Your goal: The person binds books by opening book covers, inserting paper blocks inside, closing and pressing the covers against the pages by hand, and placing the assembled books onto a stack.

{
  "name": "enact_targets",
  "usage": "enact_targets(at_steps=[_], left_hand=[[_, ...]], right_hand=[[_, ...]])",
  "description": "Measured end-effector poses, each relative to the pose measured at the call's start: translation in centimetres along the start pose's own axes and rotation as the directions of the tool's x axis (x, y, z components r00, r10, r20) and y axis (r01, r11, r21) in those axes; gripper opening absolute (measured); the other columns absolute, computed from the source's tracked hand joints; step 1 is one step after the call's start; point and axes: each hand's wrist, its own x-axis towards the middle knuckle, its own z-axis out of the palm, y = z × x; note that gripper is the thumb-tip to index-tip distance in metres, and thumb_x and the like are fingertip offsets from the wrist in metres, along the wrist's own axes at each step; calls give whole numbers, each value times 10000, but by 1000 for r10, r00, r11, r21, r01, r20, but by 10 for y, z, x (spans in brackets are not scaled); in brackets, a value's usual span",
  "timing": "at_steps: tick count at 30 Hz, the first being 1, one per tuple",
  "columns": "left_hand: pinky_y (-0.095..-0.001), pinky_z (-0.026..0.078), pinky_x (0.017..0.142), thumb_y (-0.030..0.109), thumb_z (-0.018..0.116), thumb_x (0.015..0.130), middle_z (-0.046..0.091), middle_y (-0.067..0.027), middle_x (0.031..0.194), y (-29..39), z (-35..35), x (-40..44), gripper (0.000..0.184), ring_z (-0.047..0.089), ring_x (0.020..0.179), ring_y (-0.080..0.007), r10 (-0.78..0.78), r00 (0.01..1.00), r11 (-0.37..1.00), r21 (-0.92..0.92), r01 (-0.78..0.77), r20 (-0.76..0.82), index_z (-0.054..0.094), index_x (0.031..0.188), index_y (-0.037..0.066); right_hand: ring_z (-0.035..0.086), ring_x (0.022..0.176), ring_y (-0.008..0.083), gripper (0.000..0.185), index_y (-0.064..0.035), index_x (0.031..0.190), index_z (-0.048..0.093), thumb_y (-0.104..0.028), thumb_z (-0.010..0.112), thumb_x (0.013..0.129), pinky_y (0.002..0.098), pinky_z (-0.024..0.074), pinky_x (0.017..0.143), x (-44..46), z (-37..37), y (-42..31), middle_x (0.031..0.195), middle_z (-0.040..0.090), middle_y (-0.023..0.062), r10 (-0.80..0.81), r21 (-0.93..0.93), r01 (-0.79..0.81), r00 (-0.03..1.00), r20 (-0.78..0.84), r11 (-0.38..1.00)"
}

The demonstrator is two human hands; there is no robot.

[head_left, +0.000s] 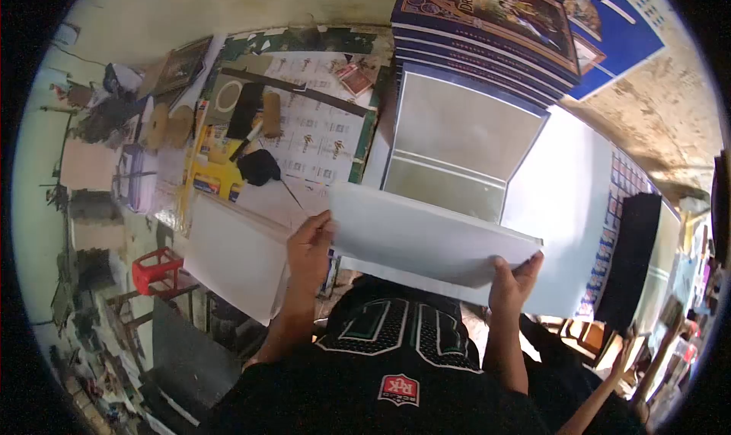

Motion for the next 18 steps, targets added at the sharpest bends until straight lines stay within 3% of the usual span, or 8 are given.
enact_targets(at_steps=[3,7,9,11,13,18], left_hand=[[-247,478,792,67,628,916,667,-74,1020,6,39,13,236,591,899,-105,65,996,994,89,-70,55,646,1129,-32],[-280,493,788,148,639,921,673,-111,1009,-16,72,25,274,625,887,-150,-128,984,961,259,93,122,649,1151,-1],[-308,501,812,178,644,922,679,-124,1021,-31,84,30,289,638,909,-178,-182,974,942,309,134,133,652,1158,10],[-299,506,720,157,633,916,648,-135,941,-45,92,37,277,643,787,-209,-111,987,916,398,55,119,647,1149,8],[-314,510,719,153,632,913,650,-143,945,-53,97,42,272,646,786,-228,-111,988,882,469,47,109,648,1143,8],[-344,518,732,144,642,899,661,-180,965,-47,110,52,277,658,810,-268,-97,991,806,591,25,91,649,1138,4]], right_hand=[[504,1072,190,482,-68,1139,404,-31,743,798,354,401,966,20,-14,5,1080,517,91,49,2,-49,997,-57,999],[540,1010,186,425,-25,1131,424,-42,717,823,331,441,898,46,-26,17,1072,536,107,178,-136,-195,976,-128,971],[564,957,174,333,8,1112,475,-53,681,857,320,459,860,61,-35,26,1045,567,111,355,-279,-370,929,-103,886],[583,900,159,282,45,1125,527,-62,640,890,297,483,785,73,-36,37,1012,599,108,347,-336,-357,933,-92,872],[593,862,150,318,62,1187,553,-57,622,901,281,496,708,83,-36,43,1028,618,109,537,-270,-564,826,-172,780],[605,833,136,367,64,1247,558,-76,615,912,281,521,682,96,-45,67,1044,637,113,504,-261,-530,848,-165,807]])
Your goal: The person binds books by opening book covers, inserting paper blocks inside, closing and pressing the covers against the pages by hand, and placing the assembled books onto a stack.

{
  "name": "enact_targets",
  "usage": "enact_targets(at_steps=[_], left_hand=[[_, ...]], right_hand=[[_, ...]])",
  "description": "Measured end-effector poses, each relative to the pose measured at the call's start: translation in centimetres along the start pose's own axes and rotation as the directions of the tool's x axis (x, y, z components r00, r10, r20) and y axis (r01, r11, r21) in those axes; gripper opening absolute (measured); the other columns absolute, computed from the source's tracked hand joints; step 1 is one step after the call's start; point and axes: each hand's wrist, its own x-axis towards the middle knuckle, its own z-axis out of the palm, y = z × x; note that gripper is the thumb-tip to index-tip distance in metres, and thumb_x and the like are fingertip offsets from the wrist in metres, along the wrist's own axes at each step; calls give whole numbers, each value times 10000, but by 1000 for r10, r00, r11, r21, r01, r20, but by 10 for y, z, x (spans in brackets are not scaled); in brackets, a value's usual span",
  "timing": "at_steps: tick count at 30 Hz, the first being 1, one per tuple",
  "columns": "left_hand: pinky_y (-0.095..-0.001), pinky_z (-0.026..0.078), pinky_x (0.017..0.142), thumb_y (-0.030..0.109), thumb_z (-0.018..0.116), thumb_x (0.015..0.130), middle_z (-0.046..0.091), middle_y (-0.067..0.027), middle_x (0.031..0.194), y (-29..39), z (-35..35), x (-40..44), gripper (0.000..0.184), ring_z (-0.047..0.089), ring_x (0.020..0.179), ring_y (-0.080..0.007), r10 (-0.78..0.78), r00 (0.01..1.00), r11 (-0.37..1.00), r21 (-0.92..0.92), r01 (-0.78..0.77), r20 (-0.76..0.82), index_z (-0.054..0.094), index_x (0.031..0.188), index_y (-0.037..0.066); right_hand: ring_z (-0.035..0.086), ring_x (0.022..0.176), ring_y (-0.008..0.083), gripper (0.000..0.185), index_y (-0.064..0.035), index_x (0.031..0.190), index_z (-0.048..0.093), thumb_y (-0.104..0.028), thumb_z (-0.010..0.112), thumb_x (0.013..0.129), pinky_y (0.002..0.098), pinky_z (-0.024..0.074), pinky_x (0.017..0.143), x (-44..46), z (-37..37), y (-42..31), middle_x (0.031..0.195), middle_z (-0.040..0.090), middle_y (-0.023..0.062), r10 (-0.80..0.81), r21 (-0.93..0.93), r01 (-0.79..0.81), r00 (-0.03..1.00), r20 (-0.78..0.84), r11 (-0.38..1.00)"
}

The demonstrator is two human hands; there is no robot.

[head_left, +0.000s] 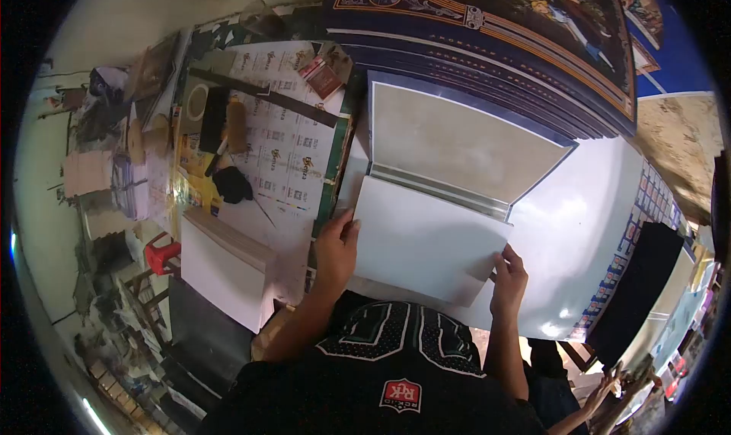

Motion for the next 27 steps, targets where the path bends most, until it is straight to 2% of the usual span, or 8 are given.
enact_targets(at_steps=[3,5,8,11,16,19,26,27], left_hand=[[-344,527,752,130,657,886,676,-190,991,-8,8,3,325,673,874,-275,25,999,998,-60,-28,-46,620,1181,-1],[-349,516,837,118,657,896,678,-180,1089,0,7,4,409,663,974,-243,-100,995,988,-113,101,16,549,1272,1],[-342,519,835,104,662,892,680,-184,1088,-1,5,5,485,664,972,-243,-109,993,985,-129,113,39,485,1334,8],[-339,519,839,101,664,893,679,-184,1093,-10,9,5,494,663,975,-247,-83,996,988,-126,87,38,476,1338,4],[-352,507,868,115,671,894,680,-185,1087,5,5,4,470,651,997,-239,-111,994,986,-120,113,19,499,1316,1],[-357,498,887,120,673,894,680,-181,1081,11,5,6,460,644,1010,-233,-141,990,983,-120,141,12,511,1308,3],[-361,492,901,135,672,896,684,-160,1071,1,11,10,457,635,1029,-236,-168,986,978,-120,169,23,508,1298,-4],[-361,492,901,135,672,896,684,-160,1071,1,11,10,457,635,1029,-236,-168,986,979,-112,169,22,508,1298,-4]], right_hand=[[622,879,160,370,69,1248,553,-85,603,916,307,545,728,4,-1,2,1072,638,131,15,-48,-16,1000,-17,999],[638,917,188,369,74,1247,546,-92,590,920,325,561,758,7,-3,1,1101,636,150,15,-105,-16,1000,-9,994],[634,901,175,365,73,1233,559,-102,598,916,311,556,738,5,1,-3,1081,645,142,24,-92,-25,1000,-20,995],[627,878,159,366,67,1219,577,-124,616,909,296,537,725,6,3,-3,1028,656,124,42,-82,-46,998,-46,996],[568,775,116,359,69,1177,608,-159,642,902,268,478,681,9,-1,-3,896,635,57,-20,-227,4,998,-68,974],[553,744,107,262,55,1130,639,-88,639,910,261,465,661,12,1,-3,899,649,70,-49,-237,26,995,-90,971],[556,709,110,263,51,1122,642,-93,648,902,252,466,640,21,-4,11,880,653,70,-23,-162,13,998,-61,987],[557,697,111,261,52,1117,643,-94,648,901,252,469,636,21,-3,9,876,655,69,-31,-209,15,997,-74,978]])
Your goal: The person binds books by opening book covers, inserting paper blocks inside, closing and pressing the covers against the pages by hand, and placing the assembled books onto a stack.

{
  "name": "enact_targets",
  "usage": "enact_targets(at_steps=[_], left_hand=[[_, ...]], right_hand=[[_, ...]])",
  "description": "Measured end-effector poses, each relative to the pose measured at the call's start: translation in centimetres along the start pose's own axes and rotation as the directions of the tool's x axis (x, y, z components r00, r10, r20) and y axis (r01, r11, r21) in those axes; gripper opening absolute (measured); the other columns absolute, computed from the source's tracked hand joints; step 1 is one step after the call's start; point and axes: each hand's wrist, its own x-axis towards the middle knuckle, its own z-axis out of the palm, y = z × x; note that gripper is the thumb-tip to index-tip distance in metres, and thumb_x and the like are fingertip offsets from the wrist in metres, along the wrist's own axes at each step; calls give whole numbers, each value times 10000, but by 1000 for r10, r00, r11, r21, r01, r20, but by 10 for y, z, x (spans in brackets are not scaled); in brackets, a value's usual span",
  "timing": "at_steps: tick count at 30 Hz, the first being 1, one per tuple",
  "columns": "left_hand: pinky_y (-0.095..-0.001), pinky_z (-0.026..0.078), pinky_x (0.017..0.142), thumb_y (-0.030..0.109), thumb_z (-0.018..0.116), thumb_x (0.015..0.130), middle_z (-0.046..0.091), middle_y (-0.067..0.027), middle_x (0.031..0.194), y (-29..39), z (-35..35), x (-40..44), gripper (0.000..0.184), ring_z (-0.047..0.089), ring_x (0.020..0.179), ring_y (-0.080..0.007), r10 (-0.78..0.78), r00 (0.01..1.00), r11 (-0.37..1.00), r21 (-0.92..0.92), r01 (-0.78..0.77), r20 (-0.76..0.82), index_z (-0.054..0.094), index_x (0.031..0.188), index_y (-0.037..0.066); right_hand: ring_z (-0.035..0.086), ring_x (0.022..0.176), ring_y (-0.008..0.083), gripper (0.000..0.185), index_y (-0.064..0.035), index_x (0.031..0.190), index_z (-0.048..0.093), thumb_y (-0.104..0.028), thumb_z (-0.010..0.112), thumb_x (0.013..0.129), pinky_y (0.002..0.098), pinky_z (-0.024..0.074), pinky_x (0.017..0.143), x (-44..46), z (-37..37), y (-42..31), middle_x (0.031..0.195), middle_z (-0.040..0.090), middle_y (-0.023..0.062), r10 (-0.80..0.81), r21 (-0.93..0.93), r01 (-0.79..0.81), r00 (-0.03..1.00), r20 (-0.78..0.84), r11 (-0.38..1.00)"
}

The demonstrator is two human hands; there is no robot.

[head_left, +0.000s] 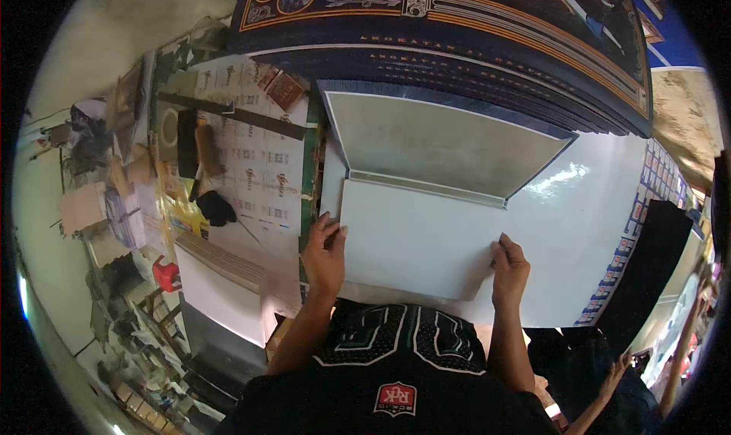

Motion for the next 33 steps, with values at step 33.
enact_targets(at_steps=[33], left_hand=[[-342,525,781,111,693,847,711,-181,961,4,0,12,574,692,841,-248,210,978,954,217,-209,17,448,1352,-12]], right_hand=[[694,832,302,252,-42,993,717,-187,681,789,364,538,765,19,-20,-9,917,713,151,-242,-326,249,968,63,912]])
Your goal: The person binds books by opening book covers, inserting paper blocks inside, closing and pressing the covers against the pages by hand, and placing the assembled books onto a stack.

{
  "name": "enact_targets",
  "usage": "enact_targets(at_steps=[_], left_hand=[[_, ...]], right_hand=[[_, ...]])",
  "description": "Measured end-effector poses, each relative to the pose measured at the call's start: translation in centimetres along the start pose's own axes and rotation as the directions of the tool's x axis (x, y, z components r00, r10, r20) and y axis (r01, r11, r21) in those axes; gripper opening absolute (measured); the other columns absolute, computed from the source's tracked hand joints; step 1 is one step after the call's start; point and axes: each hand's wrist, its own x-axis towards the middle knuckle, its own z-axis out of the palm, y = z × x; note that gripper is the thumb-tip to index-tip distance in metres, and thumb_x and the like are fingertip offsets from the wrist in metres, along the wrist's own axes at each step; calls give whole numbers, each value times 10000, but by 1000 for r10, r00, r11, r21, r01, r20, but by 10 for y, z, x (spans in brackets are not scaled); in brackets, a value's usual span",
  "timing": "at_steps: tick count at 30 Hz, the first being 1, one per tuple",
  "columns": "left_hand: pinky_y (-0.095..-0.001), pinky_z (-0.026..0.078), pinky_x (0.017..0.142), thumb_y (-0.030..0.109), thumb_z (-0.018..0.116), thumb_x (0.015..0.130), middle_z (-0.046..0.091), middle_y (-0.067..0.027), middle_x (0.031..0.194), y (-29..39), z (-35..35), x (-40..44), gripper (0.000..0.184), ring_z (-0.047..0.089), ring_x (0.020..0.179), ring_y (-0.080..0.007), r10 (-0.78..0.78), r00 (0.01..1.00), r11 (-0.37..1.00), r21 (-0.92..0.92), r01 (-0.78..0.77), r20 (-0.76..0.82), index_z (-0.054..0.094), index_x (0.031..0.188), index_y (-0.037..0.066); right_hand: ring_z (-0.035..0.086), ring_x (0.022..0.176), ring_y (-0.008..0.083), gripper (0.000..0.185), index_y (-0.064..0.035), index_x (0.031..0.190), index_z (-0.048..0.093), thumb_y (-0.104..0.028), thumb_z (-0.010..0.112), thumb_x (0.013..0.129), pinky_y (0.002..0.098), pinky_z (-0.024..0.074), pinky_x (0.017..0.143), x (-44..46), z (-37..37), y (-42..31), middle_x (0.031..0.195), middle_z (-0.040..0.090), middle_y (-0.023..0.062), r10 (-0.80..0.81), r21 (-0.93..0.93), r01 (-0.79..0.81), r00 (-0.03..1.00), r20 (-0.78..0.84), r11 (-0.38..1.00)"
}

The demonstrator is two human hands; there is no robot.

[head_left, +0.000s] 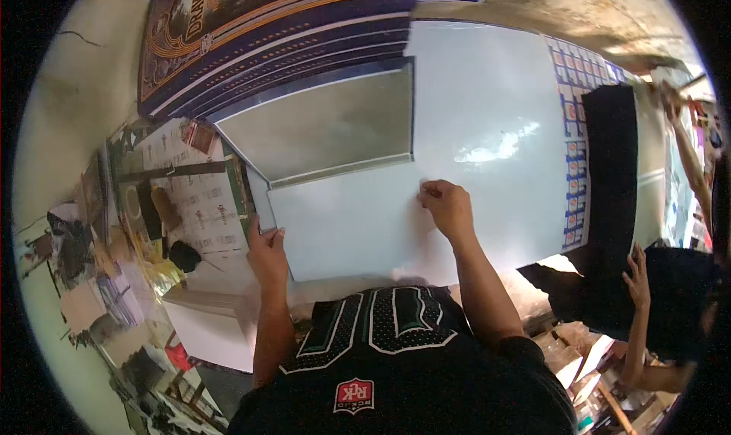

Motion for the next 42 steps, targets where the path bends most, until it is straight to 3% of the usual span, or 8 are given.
enact_targets(at_steps=[16,26,31,32,33,36,38,42], left_hand=[[-302,525,637,76,736,779,705,-133,851,-32,5,22,686,652,686,-175,230,972,973,-22,-229,42,404,1376,6],[-372,503,838,166,771,729,721,-146,883,-34,9,26,704,684,885,-299,258,966,966,39,-257,-1,459,1340,8],[-397,514,840,192,783,720,714,-166,944,-29,3,23,661,674,934,-318,180,984,983,43,-180,17,508,1299,31],[-395,517,836,188,784,720,714,-165,943,-27,2,20,662,678,927,-315,213,977,975,70,-212,-15,507,1299,28],[-393,519,832,183,785,719,715,-164,941,-25,1,17,663,682,920,-312,248,968,965,97,-244,-40,506,1299,24],[-388,519,828,183,782,728,721,-151,905,-22,-1,13,657,687,914,-297,237,971,968,94,-232,-38,503,1297,11],[-409,507,840,162,754,749,720,-146,887,-26,0,15,607,678,920,-322,228,973,973,52,-226,-34,503,1283,22],[-437,498,837,138,719,774,718,-140,857,-28,0,15,528,670,911,-348,214,977,977,-12,-214,-16,517,1249,27]], right_hand=[[682,855,337,269,-73,912,739,-202,752,677,387,545,778,2,-1,15,906,705,160,-136,-111,131,990,-42,985],[678,890,336,235,-97,866,745,-219,729,666,398,550,800,25,15,35,933,699,171,-189,-280,154,977,-102,948],[678,801,312,235,-125,813,742,-236,708,609,393,554,749,42,10,34,859,706,127,-129,-365,162,985,114,917],[684,807,295,256,-137,857,751,-279,706,649,376,555,758,77,22,73,869,710,121,-454,-441,453,884,112,774],[689,836,276,277,-145,906,755,-306,705,687,359,553,777,64,20,58,908,716,104,-174,-288,188,982,76,939],[693,830,268,284,-144,929,754,-302,716,696,353,553,786,50,16,44,908,721,98,-199,-271,206,979,53,940],[656,624,169,225,48,942,705,-87,739,764,284,533,570,39,13,33,750,696,122,-138,-203,137,990,11,969],[693,790,263,263,-96,910,750,-274,732,717,359,551,753,43,12,33,861,720,123,-115,-287,122,993,40,950]])
